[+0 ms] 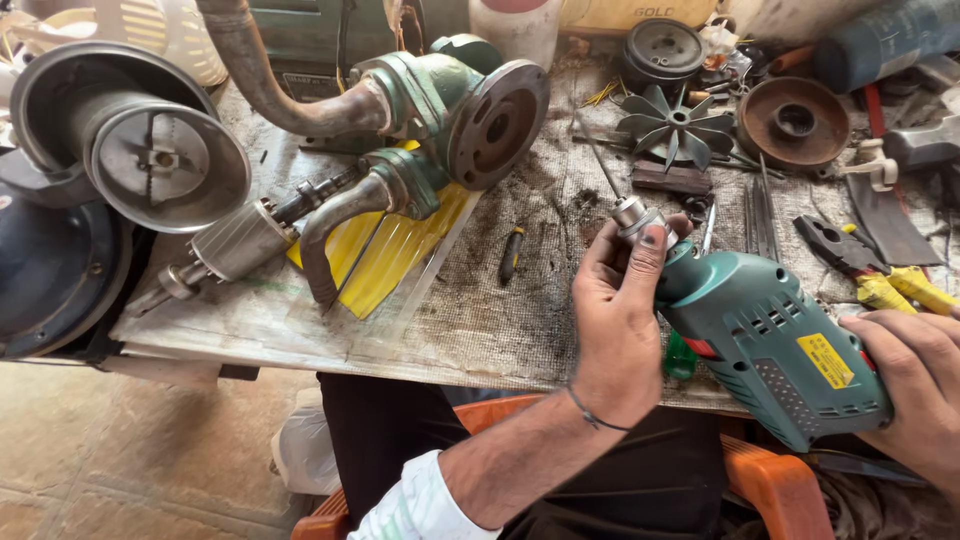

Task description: The person holds a green pump housing on a cluttered workbench and operates a corded power drill with a long bit inserted into the housing's flange opening, working it for an extended period. They then remove the bit, fit a flat file-like bit into the chuck, and resume working the housing opening.

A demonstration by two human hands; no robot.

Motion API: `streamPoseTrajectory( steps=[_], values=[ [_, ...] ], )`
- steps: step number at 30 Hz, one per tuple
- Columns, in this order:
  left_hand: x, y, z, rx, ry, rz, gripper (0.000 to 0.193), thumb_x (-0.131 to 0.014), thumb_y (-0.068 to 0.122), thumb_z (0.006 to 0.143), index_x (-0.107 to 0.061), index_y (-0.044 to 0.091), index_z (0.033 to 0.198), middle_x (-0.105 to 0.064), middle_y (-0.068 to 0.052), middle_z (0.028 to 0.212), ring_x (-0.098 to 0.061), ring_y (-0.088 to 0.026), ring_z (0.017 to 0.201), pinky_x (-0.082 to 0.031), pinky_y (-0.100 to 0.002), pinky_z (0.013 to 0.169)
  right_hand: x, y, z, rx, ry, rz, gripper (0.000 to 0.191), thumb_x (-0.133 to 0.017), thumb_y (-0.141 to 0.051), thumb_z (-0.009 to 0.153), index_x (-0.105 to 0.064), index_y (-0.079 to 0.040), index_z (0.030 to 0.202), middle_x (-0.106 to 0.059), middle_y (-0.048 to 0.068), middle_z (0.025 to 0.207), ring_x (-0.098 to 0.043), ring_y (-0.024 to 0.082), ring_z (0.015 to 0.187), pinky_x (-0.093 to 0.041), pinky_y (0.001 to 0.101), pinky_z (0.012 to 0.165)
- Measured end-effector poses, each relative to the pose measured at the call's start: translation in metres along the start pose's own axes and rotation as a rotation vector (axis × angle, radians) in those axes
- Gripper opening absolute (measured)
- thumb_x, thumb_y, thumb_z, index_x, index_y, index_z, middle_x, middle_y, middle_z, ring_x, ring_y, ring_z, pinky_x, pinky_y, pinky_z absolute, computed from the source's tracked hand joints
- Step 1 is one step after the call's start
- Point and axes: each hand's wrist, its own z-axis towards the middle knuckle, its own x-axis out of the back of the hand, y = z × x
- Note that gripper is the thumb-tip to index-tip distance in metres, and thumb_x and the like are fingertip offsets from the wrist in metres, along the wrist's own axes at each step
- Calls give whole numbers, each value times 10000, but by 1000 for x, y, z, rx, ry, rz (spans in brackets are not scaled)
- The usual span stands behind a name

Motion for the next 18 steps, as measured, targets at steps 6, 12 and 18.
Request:
streamPoseTrajectory(
  steps=[6,12,18],
  values=[
    [-16,-1,-2,-39,-23,48,239,-732,210,1104,-627,19,1004,-693,-34,961,-615,-91,905,-513,-276,815,1,-5,5,16,73,53,665,-896,-207,732,-618,34,1286,-648,190,1217,-661,349,1068,-516,446,895],
    [-21,-1,-2,65,-115,2,166,-734,158,1020,-685,23,1104,-727,-91,1001,-692,-148,926,-569,-322,852,3,-10,-10,4,144,15,633,-902,-206,802,-587,36,1294,-634,208,1186,-631,363,1012,-513,459,863],
    [-23,11,-10,13,-287,-8,325,-610,129,1140,-438,-3,1382,-674,-196,1171,-673,-202,1113,-569,-381,1010,-1,0,-28,-31,132,5,627,-893,-205,812,-588,18,1313,-646,212,1230,-635,363,1071,-516,466,929]
  ],
)
